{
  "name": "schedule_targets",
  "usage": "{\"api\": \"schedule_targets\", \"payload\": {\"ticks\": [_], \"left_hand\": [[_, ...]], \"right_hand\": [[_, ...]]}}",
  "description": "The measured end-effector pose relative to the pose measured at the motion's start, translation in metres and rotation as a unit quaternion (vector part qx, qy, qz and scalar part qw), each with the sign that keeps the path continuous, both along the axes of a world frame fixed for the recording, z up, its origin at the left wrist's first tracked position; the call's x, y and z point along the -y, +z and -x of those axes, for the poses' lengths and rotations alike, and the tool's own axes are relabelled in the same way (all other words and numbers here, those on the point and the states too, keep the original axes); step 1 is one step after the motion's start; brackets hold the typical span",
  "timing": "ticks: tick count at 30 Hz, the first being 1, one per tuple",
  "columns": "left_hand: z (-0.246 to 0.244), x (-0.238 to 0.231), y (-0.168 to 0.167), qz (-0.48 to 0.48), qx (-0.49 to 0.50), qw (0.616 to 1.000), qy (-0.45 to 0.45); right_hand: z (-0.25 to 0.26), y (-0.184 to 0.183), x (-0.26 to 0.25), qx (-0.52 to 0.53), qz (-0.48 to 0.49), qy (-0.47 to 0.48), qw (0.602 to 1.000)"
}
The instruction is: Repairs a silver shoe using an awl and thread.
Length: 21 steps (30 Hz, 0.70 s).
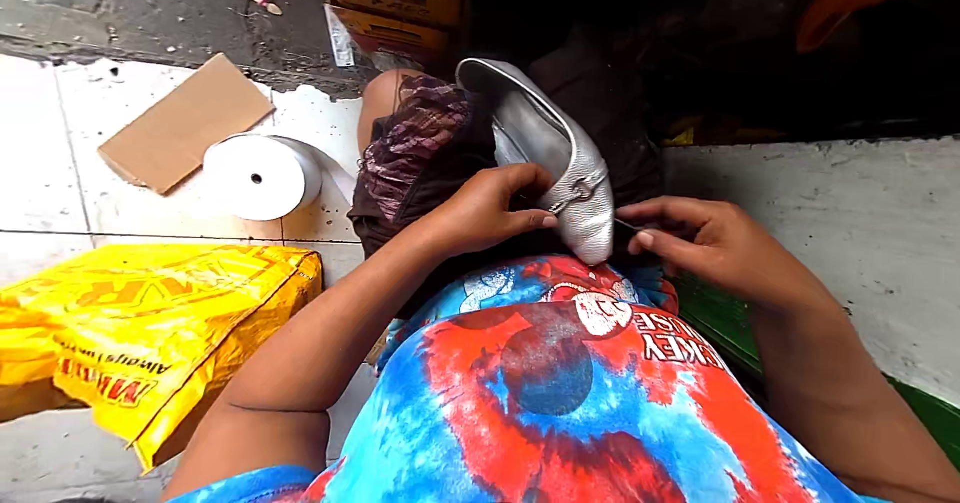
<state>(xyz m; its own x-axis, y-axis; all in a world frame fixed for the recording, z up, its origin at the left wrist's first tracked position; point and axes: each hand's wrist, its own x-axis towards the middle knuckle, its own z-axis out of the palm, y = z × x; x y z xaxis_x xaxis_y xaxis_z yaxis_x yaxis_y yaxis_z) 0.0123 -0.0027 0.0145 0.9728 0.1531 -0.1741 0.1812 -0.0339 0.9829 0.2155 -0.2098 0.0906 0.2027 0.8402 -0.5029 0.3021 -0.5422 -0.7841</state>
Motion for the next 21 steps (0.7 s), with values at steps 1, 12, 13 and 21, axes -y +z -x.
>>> {"api": "schedule_targets", "payload": {"ticks": [1,12,13,21], "left_hand": [[0.008,0.002,0.002,-0.072,0.011,0.997,0.027],[0.101,-0.024,0.047,-0.293,-0.052,0.955,-0.022],[0.109,-0.03,0.052,-0.26,-0.021,0.965,-0.032],[0.066,-0.03,0.073,0.102,0.137,0.981,0.093]], "right_hand": [[-0.001,0.0,0.003,0.003,0.002,-0.004,1.0],[0.0,0.006,0.019,0.128,-0.042,0.057,0.989],[0.001,0.006,0.021,0.15,-0.052,0.066,0.985],[0.005,-0.004,0.027,0.175,-0.105,0.094,0.974]]}}
